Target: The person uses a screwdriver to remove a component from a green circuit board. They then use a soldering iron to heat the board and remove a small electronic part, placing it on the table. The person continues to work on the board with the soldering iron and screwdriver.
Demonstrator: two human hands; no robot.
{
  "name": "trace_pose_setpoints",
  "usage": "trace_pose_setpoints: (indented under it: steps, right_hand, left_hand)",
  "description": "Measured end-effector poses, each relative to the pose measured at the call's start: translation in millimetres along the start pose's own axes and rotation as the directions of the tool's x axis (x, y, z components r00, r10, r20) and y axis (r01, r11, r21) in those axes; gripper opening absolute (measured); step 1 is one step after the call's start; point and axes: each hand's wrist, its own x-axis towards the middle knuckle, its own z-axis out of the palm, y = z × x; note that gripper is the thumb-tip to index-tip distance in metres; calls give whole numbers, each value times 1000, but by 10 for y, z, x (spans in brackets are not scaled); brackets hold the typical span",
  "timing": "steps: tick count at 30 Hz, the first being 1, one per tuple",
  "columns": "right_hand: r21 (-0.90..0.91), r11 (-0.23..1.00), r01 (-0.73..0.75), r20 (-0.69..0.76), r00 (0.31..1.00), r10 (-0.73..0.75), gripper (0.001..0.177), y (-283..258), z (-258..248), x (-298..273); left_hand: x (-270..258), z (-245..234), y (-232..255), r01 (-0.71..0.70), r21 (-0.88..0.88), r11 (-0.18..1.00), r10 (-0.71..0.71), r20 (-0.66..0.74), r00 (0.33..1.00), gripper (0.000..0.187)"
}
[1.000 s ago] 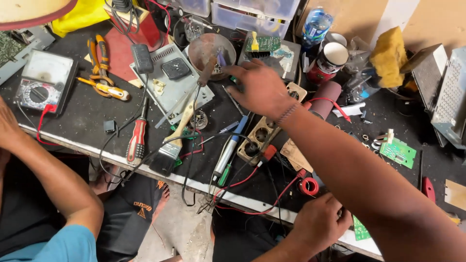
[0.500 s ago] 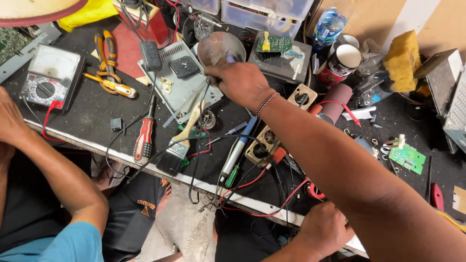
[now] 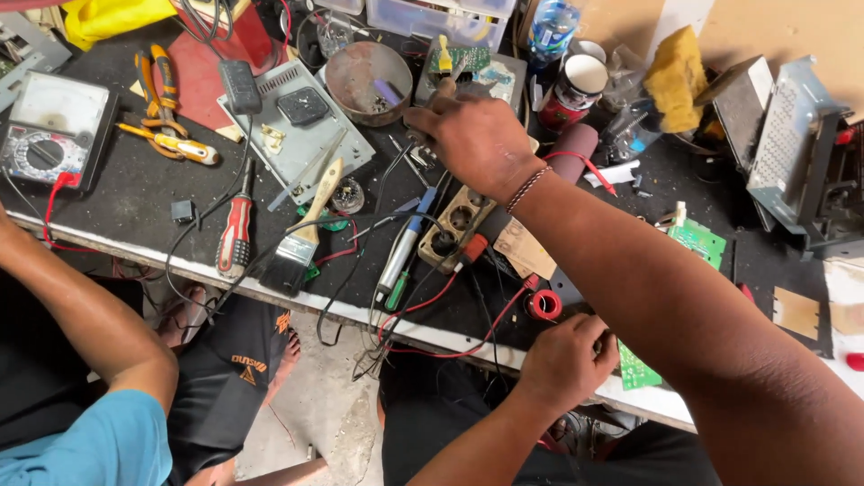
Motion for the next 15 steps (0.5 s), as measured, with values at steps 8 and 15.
trace_pose_setpoints:
  steps: [8, 15]
  right_hand:
    - [21, 1000, 15, -87, 996, -13, 51, -119, 3, -337]
    - [-6, 999, -36, -265, 964, 33, 36, -259, -178, -573]
  left_hand:
    - [-23, 24, -19, 73, -40, 997, -71, 58, 996, 15]
    - [-14, 21, -28, 144, -78, 986, -141, 44, 989, 12]
